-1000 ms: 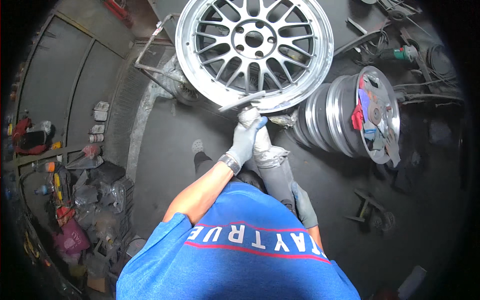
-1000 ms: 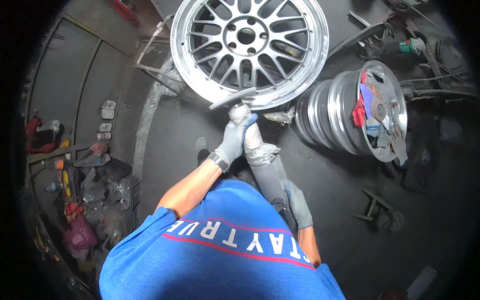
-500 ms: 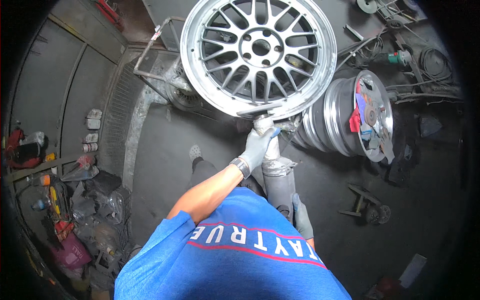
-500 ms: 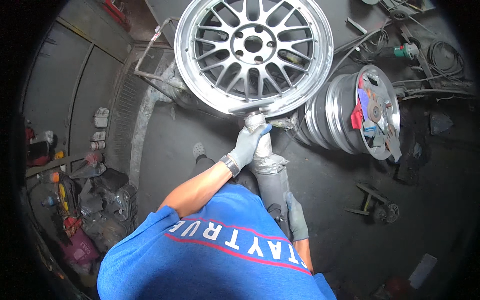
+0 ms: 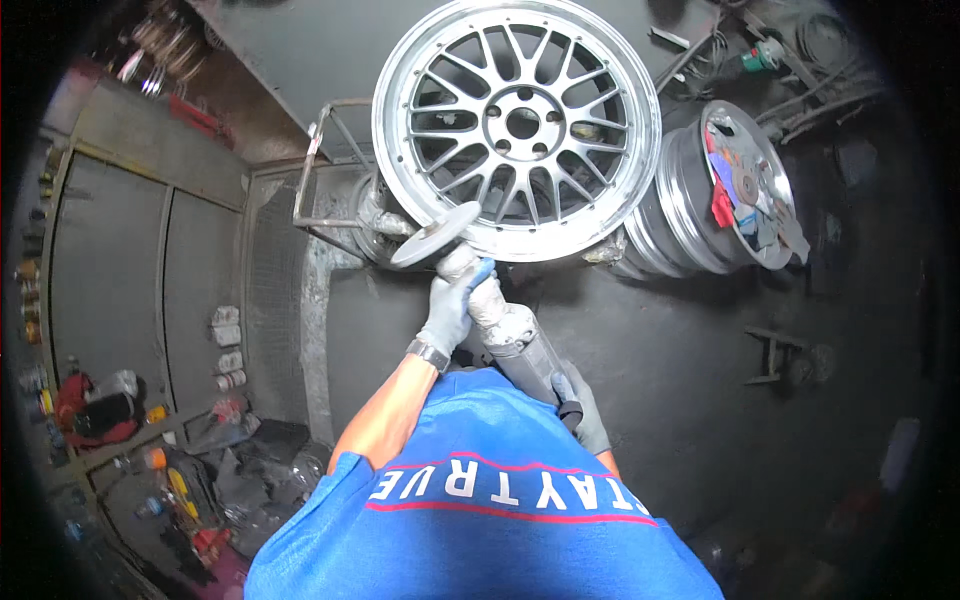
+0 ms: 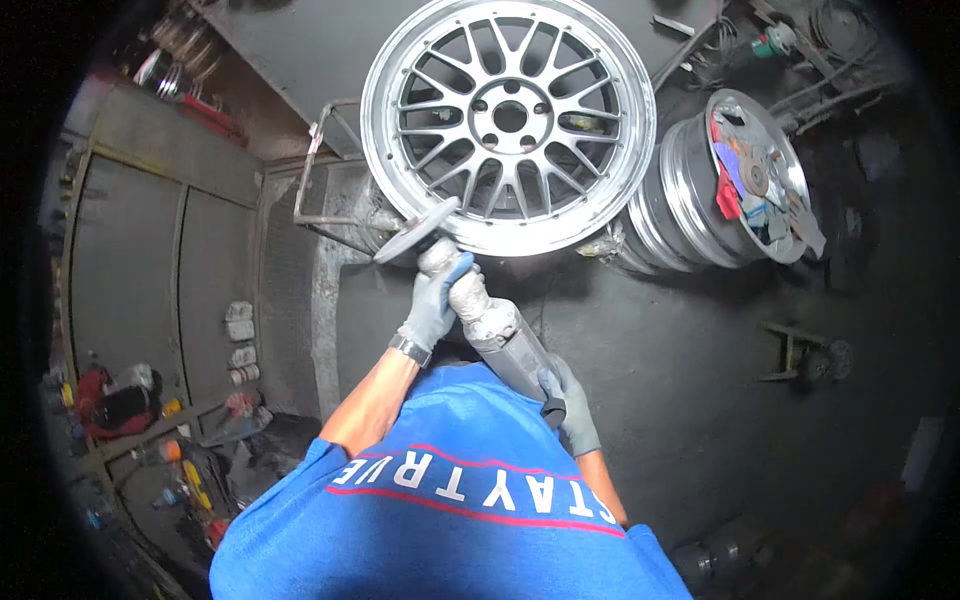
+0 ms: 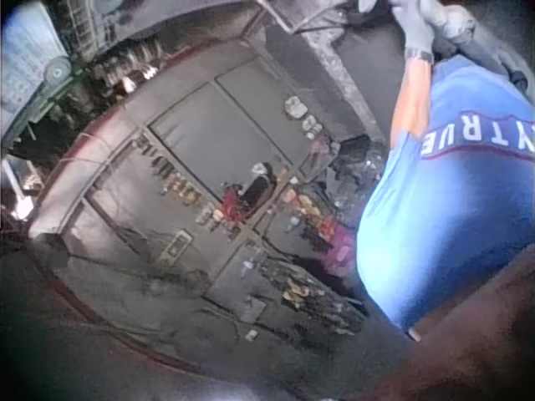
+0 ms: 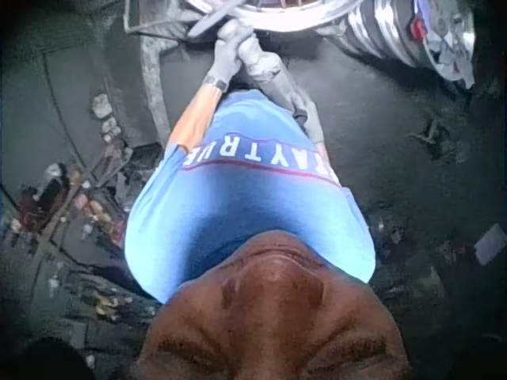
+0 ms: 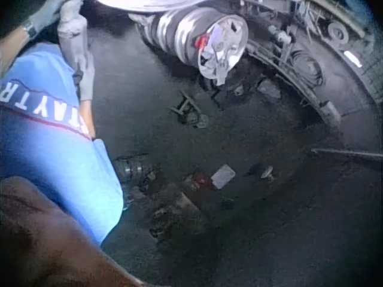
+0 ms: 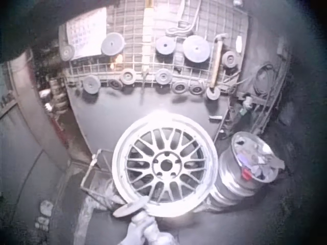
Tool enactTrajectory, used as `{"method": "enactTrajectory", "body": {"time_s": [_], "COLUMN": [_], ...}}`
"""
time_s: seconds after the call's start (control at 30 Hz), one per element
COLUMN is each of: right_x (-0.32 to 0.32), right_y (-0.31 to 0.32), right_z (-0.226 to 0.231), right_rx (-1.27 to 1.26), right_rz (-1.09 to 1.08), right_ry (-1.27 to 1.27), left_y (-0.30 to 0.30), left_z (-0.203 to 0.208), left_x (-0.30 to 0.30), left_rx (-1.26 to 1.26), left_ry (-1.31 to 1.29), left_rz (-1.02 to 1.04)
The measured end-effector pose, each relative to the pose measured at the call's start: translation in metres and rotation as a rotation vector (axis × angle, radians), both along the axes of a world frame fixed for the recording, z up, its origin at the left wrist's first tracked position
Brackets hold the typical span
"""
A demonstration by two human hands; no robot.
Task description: The person uses an angle grinder to grind the outer rim of a silver alloy wheel mounted on a stand. The person repeatedly moves the grinder along the rim edge and occasionally rotates the wheel by hand to access new sections.
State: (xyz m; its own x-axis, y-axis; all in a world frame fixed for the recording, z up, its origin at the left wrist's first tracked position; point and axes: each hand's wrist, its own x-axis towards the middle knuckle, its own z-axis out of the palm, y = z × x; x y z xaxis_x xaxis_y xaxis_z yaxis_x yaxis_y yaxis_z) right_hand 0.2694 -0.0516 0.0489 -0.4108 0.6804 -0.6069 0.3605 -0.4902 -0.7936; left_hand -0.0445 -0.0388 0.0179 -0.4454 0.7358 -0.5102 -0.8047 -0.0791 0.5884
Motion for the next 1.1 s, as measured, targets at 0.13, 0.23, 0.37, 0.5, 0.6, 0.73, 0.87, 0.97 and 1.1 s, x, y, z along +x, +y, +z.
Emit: {"method": "enactTrajectory", "body": {"time_s": [0.13, 0.23, 0.37, 0.5, 0.6, 0.73, 0.87, 0.97, 1.1], "right_x": [-0.008, -0.015, -0.042, -0.088, -0.133, -0.184, -0.206, -0.202, -0.198], "right_y": [0.014, 0.039, 0.149, 0.296, 0.405, 0.505, 0.529, 0.527, 0.52], "right_z": [-0.016, -0.011, 0.026, 0.04, 0.069, 0.098, 0.093, 0.087, 0.084], "right_rx": [0.11, 0.192, 0.295, 0.813, 1.149, 1.495, 1.28, 1.152, 1.186], "right_rz": [0.133, 0.243, 0.531, 0.115, -0.134, -0.063, 0.159, 0.181, 0.142], "right_ry": [-0.005, -0.067, -0.214, -0.243, -0.111, -0.238, -0.186, -0.155, -0.113], "left_y": [-0.021, -0.032, -0.041, -0.045, -0.044, -0.042, -0.045, -0.047, -0.047], "left_z": [0.007, 0.01, 0.013, 0.029, 0.035, 0.045, 0.05, 0.049, 0.045], "left_x": [-0.034, -0.048, -0.055, -0.051, -0.047, -0.028, -0.012, -0.007, -0.009], "left_rx": [0.163, 0.193, 0.108, -0.031, -0.013, -0.09, -0.14, -0.188, -0.202], "left_ry": [-0.072, -0.138, -0.003, -0.021, 0.009, 0.029, 0.058, 0.081, 0.114], "left_rz": [-0.043, -0.036, 0.084, 0.269, 0.314, 0.416, 0.487, 0.504, 0.495]}}
